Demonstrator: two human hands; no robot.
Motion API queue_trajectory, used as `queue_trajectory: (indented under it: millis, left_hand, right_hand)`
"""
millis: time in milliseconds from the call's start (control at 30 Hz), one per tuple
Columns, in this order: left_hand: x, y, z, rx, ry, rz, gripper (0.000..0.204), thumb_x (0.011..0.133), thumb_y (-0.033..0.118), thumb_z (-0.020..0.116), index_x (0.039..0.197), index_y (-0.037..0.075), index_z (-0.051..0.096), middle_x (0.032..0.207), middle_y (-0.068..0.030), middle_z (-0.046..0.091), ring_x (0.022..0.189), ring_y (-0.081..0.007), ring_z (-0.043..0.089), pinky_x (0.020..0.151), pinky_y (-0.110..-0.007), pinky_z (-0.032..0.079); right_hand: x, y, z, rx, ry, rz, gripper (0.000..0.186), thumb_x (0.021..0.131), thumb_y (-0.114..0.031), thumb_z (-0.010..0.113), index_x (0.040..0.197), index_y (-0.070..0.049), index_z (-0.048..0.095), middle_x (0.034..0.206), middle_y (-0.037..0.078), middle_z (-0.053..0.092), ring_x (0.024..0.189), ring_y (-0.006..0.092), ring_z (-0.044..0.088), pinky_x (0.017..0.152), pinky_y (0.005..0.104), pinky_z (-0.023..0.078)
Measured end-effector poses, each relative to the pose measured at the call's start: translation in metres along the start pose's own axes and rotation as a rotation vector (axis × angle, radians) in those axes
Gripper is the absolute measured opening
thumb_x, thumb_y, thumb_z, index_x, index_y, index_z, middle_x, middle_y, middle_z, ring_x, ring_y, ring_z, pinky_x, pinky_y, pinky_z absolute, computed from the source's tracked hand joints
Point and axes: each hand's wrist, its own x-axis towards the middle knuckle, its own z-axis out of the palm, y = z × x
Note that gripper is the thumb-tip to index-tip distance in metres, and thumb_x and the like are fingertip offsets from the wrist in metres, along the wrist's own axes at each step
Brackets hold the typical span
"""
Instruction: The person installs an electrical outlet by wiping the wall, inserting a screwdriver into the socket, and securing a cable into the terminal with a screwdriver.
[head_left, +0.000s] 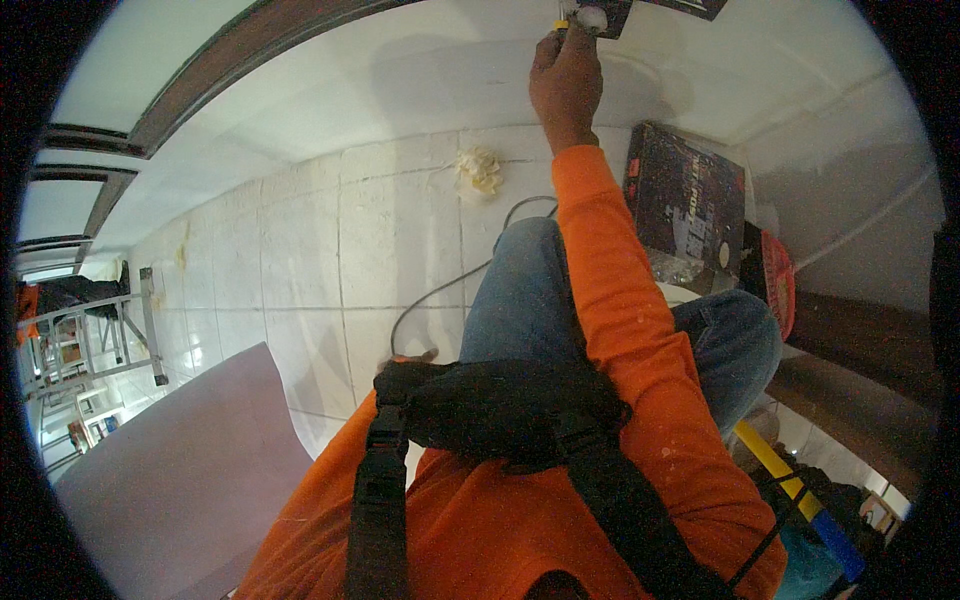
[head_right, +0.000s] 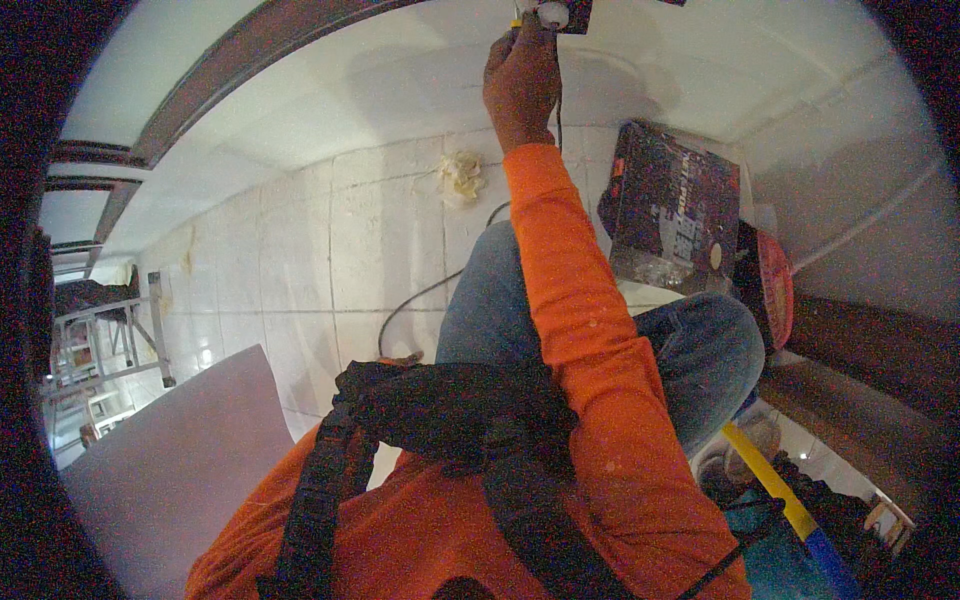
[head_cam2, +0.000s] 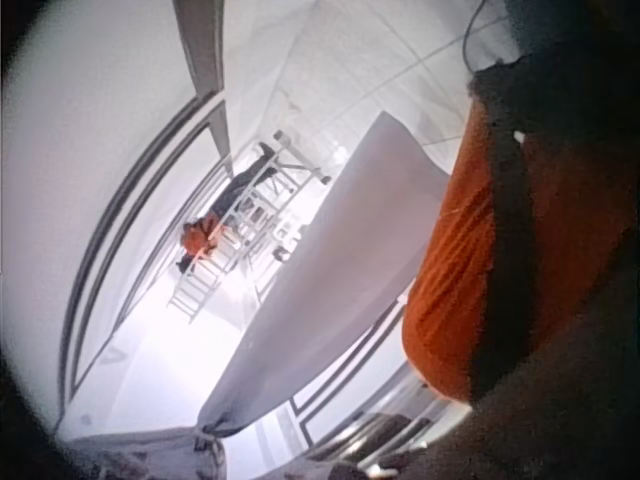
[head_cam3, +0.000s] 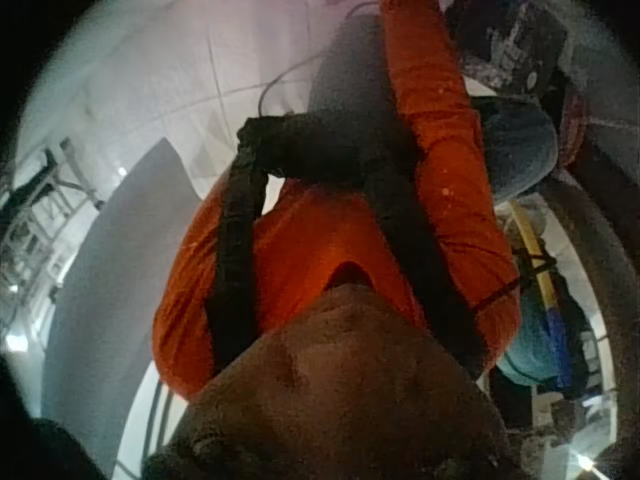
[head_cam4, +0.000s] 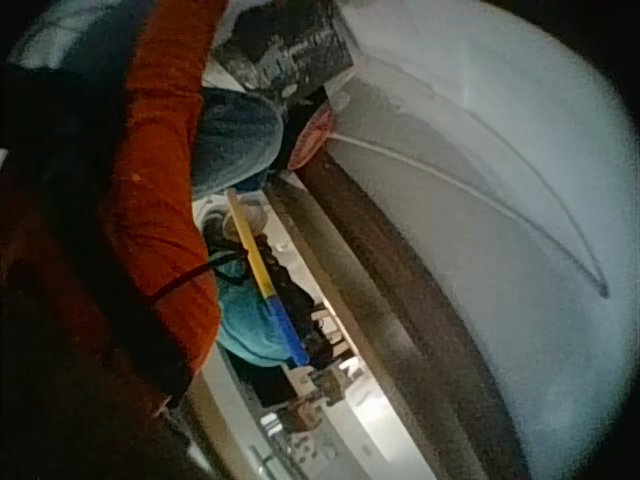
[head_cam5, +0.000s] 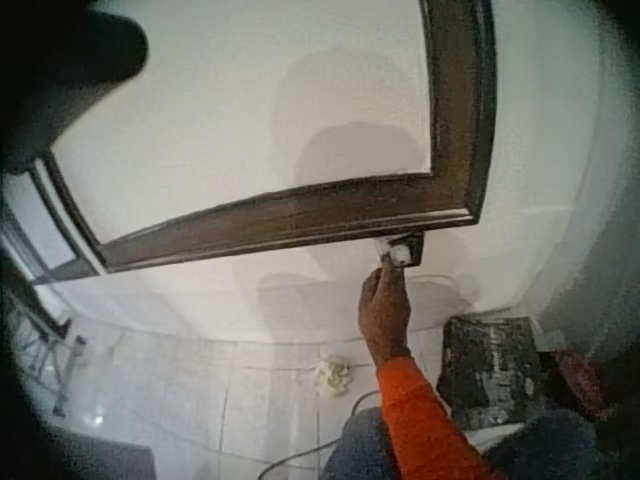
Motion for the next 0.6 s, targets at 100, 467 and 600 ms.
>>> queue_trajectory:
  millis: [100,467,600]
  left_hand:
    - [-0.003,0.007,-0.003,-0.021,-0.023,-0.01,0.054,0.068,0.066,0.061,0.078,0.014,0.071,0.076,-0.0027,0.068,0.078,-0.018,0.063,0.08,-0.034,0.046]
    - [0.015,-0.011,0.005,0.009,0.021,0.047,0.051,0.071,0.063,0.059,0.077,0.014,0.071,0.074,-0.0009,0.067,0.071,-0.0168,0.063,0.074,-0.031,0.046]
    - [0.008,-0.004,0.007,0.001,0.069,0.046,0.05,0.073,0.061,0.059,0.075,0.013,0.071,0.072,-0.0005,0.067,0.068,-0.0164,0.063,0.071,-0.031,0.047]
  right_hand:
    - [0.001,0.009,-0.001,0.0,0.033,-0.014,0.026,0.086,-0.017,0.048,0.103,0.004,0.048,0.089,0.025,0.058,0.081,0.0418,0.058,0.07,0.0467,0.048]
    - [0.002,-0.011,-0.009,-0.003,-0.071,-0.041,0.03,0.085,-0.012,0.049,0.106,0.007,0.043,0.092,0.027,0.055,0.085,0.0431,0.056,0.074,0.0475,0.047]
    - [0.002,-0.011,-0.01,-0.083,-0.08,-0.059,0.031,0.085,-0.008,0.047,0.109,0.009,0.039,0.094,0.029,0.054,0.085,0.0439,0.056,0.074,0.0467,0.048]
